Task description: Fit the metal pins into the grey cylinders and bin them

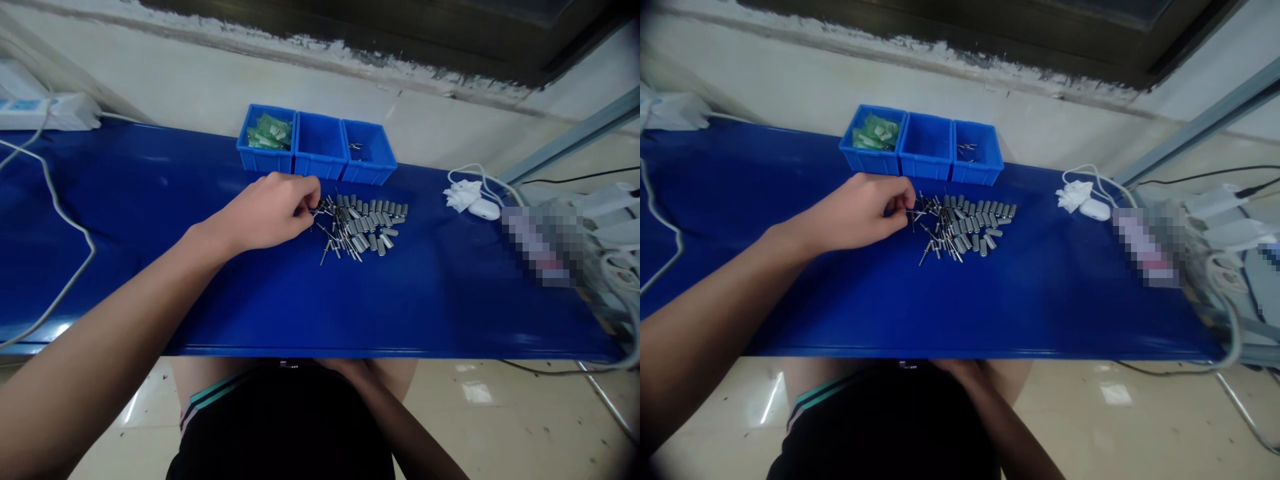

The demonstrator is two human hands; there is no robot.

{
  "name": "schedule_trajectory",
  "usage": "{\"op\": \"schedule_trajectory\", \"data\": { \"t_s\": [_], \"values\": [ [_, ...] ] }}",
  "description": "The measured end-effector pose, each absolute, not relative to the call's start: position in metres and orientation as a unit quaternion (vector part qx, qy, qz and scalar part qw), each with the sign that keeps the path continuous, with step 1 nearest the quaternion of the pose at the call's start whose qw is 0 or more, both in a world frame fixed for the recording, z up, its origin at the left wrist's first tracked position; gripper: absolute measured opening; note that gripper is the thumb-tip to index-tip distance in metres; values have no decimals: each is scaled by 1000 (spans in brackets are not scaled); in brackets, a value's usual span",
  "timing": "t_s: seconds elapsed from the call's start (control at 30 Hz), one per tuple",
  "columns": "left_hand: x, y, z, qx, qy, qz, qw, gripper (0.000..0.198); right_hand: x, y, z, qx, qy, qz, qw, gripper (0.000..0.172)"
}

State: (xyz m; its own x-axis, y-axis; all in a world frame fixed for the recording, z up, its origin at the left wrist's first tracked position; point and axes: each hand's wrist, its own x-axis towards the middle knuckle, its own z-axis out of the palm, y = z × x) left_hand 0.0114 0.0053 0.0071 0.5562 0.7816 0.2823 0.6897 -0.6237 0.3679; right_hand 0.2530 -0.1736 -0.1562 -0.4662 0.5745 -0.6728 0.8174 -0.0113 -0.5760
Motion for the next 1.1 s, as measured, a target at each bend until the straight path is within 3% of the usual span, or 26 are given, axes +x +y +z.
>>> {"op": "schedule_trajectory", "data": {
  "t_s": [0.13,0.2,0.27,0.3,0.43,0.53,0.63,1.1],
  "values": [
    [13,5,11,870,404,262,106,17,247,-182,-109,456,712,-523,107,16],
    [15,4,12,865,400,286,104,18,251,-185,-59,332,757,-563,7,11],
    [18,3,12,857,400,309,100,19,256,-174,-5,256,767,-568,-157,4],
    [19,2,12,853,400,320,97,20,257,-160,18,276,772,-516,-246,5],
    [22,0,10,834,405,368,72,19,249,-66,61,382,803,-242,-388,21],
    [22,1,7,816,412,403,50,16,235,3,45,366,812,-243,-383,36],
    [21,4,5,807,408,425,36,13,227,33,21,340,801,-287,-400,39],
    [28,-3,5,804,381,456,12,9,224,19,4,306,807,-298,-408,40]
  ]
}}
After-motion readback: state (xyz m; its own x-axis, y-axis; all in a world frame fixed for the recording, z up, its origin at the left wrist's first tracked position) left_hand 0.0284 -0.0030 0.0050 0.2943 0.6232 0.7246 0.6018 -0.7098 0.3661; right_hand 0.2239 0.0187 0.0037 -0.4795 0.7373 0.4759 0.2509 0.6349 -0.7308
